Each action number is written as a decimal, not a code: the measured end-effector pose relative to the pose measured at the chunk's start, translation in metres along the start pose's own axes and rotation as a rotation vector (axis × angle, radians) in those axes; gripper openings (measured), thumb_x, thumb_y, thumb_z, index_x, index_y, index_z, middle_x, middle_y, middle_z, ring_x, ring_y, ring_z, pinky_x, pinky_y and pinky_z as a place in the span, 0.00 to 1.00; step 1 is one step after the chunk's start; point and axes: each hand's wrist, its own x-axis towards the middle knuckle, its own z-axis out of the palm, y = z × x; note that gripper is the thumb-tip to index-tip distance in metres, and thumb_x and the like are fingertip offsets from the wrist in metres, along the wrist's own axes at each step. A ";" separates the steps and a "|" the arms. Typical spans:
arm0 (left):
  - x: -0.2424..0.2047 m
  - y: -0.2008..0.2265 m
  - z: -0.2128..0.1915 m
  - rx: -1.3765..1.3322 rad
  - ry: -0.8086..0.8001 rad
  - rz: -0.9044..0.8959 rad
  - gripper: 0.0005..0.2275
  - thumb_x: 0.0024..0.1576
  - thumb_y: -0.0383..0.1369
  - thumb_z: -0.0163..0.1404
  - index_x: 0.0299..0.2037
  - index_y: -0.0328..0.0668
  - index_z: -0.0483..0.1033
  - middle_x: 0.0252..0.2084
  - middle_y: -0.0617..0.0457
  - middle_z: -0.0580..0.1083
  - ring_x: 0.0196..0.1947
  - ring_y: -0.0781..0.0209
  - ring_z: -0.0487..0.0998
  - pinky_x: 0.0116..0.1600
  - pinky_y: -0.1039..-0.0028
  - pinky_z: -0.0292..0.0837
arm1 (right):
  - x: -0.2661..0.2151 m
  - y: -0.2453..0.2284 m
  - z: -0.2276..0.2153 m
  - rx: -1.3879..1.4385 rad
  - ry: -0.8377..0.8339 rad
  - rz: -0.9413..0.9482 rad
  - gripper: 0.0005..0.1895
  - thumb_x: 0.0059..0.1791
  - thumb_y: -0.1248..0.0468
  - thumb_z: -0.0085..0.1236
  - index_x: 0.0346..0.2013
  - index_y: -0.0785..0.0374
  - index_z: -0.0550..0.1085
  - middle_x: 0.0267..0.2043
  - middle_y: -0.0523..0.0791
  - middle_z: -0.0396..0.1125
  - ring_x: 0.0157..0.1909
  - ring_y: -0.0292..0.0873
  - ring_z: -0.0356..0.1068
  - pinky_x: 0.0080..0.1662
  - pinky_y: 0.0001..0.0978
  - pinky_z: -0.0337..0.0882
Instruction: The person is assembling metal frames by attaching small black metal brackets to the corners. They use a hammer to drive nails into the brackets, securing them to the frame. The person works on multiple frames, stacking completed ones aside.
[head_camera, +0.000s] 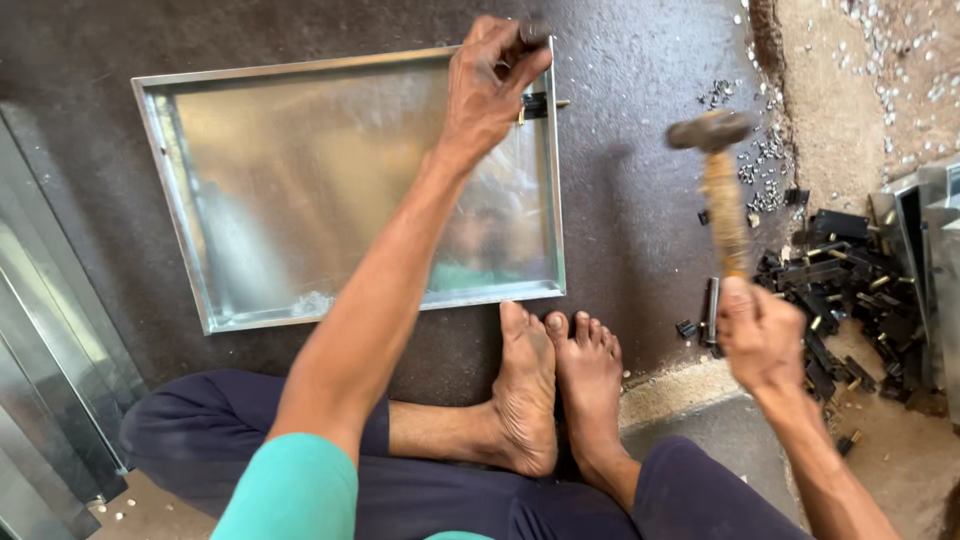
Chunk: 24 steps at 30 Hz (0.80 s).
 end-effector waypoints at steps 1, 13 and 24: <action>-0.001 -0.007 -0.009 -0.007 -0.039 0.094 0.12 0.61 0.31 0.59 0.54 0.40 0.77 0.43 0.47 0.78 0.42 0.58 0.81 0.45 0.68 0.80 | 0.001 -0.001 0.008 0.008 -0.037 0.013 0.29 0.59 0.46 0.42 0.23 0.64 0.69 0.18 0.42 0.60 0.17 0.36 0.58 0.19 0.30 0.60; -0.028 -0.065 -0.007 0.336 -0.184 0.111 0.18 0.62 0.26 0.52 0.63 0.44 0.72 0.55 0.50 0.78 0.59 0.47 0.78 0.61 0.66 0.75 | 0.030 -0.113 0.001 0.105 0.093 -0.466 0.29 0.59 0.45 0.41 0.23 0.62 0.70 0.15 0.40 0.60 0.15 0.34 0.60 0.18 0.30 0.60; -0.024 -0.060 -0.001 0.371 -0.111 0.001 0.15 0.62 0.30 0.54 0.59 0.46 0.77 0.54 0.51 0.78 0.50 0.53 0.82 0.51 0.68 0.82 | 0.045 -0.134 0.043 -0.114 0.081 -0.465 0.28 0.63 0.45 0.41 0.25 0.58 0.68 0.17 0.38 0.59 0.18 0.35 0.60 0.22 0.30 0.59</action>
